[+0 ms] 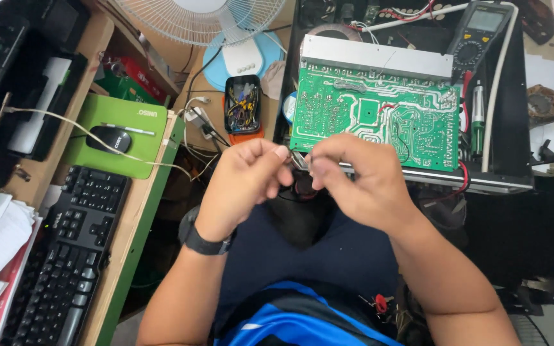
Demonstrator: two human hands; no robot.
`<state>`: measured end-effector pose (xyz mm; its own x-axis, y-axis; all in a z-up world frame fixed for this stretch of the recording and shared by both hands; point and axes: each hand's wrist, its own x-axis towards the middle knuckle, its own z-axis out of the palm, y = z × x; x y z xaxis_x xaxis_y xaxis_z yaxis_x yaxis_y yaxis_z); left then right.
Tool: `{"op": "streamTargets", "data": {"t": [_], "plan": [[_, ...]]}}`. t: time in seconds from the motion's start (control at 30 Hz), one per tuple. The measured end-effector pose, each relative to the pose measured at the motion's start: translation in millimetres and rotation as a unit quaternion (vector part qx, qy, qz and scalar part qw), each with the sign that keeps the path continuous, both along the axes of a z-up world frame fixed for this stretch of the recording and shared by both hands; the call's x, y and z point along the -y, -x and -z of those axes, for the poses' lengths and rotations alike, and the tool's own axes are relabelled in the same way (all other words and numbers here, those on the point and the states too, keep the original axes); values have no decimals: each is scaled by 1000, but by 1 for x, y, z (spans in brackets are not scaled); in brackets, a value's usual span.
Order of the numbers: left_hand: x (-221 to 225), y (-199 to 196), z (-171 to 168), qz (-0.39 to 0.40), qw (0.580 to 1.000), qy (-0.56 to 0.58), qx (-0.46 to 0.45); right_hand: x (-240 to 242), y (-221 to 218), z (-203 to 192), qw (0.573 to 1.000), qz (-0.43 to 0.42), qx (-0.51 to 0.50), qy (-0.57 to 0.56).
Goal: Desoldering a component from a circuit board and inspecting wires.
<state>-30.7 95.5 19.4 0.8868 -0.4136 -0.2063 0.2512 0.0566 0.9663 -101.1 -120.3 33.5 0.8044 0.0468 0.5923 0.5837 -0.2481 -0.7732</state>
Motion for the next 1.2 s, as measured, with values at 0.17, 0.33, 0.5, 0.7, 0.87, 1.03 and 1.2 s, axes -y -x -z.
{"op": "streamTargets", "data": {"t": [0.17,0.33,0.5,0.7,0.87,1.03,1.2], "plan": [[-12,14,-8,-29,961,-36,271,-16,-5,13,992,-5,-85,-96],[1,21,-8,3,952,19,306,-18,-7,28,976,-13,-142,-163],[3,19,-11,17,962,43,270,-10,-13,45,957,-81,-120,-251],[1,14,-13,-5,955,47,292,-12,-10,44,932,-138,-117,-313],[-18,-2,7,-91,965,48,240,4,-10,48,920,-179,-51,-345],[-25,-2,10,-96,976,108,161,4,-8,42,918,-211,-16,-336],[-25,6,0,121,971,201,50,3,-13,39,930,-218,-18,-296]]}}
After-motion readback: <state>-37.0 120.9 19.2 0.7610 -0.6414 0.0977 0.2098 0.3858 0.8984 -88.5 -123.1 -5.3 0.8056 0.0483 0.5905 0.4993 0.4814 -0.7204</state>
